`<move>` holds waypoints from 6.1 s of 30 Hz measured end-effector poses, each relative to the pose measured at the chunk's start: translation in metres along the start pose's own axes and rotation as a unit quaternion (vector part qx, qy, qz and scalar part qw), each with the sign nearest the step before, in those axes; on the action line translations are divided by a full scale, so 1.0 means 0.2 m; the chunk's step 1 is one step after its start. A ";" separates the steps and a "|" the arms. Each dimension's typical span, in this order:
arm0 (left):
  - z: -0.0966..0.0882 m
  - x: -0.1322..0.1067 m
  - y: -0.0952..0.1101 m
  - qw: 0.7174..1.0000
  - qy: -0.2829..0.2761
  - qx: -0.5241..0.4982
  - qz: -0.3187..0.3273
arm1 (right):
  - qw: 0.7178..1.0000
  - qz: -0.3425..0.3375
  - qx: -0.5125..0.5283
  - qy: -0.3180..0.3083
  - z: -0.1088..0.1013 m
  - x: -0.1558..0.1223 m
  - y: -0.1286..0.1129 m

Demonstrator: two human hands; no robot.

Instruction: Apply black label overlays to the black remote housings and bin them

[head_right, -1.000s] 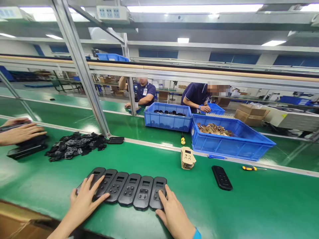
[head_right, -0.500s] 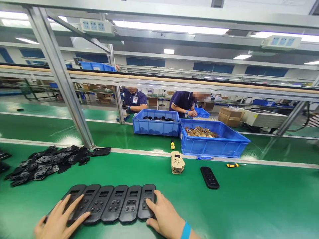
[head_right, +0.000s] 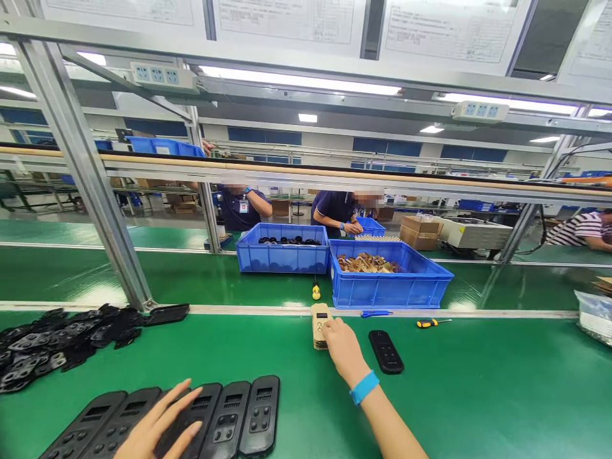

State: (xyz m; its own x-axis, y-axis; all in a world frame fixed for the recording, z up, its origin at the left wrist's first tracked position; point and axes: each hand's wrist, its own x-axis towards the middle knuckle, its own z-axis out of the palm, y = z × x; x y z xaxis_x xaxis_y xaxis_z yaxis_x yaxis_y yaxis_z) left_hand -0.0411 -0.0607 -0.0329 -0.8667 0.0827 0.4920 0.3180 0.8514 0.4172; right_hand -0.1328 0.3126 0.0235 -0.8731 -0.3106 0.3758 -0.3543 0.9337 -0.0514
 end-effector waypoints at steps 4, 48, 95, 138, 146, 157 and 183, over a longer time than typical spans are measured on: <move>0.09 0.07 0.21 0.995 -0.048 -0.080 0.017 | 0.998 -0.023 0.023 0.044 0.04 -0.01 0.02; 0.16 0.20 0.69 0.679 -0.161 -0.644 -0.312 | 0.520 0.192 0.817 0.160 0.03 -0.29 -0.19; 0.25 -0.01 0.89 0.502 -0.090 -0.763 -0.397 | 0.643 0.189 0.721 -0.178 0.01 -0.38 -0.31; 0.25 -0.05 0.89 0.690 -0.162 -0.631 -0.316 | 0.758 0.173 0.607 -0.165 0.05 -0.42 -0.32; 0.25 -0.04 0.92 0.728 -0.133 -0.600 -0.303 | 0.727 0.219 0.633 -0.149 0.04 -0.41 -0.34; 0.24 -0.05 0.97 0.660 -0.197 -0.663 -0.292 | 0.701 0.207 0.667 -0.145 0.05 -0.42 -0.34; 0.26 -0.21 0.68 0.870 -0.249 -0.382 -0.187 | 0.934 0.280 0.220 0.032 -0.01 -0.25 0.79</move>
State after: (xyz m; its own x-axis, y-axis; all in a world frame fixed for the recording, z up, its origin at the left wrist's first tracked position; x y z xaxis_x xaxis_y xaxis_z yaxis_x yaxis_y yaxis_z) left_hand 0.0182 0.0792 -0.0364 -0.9629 0.2503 -0.1008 -0.0248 0.2899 0.9567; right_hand -0.1447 0.4755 -0.0020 -0.9460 0.2292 0.2292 0.0370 0.7789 -0.6261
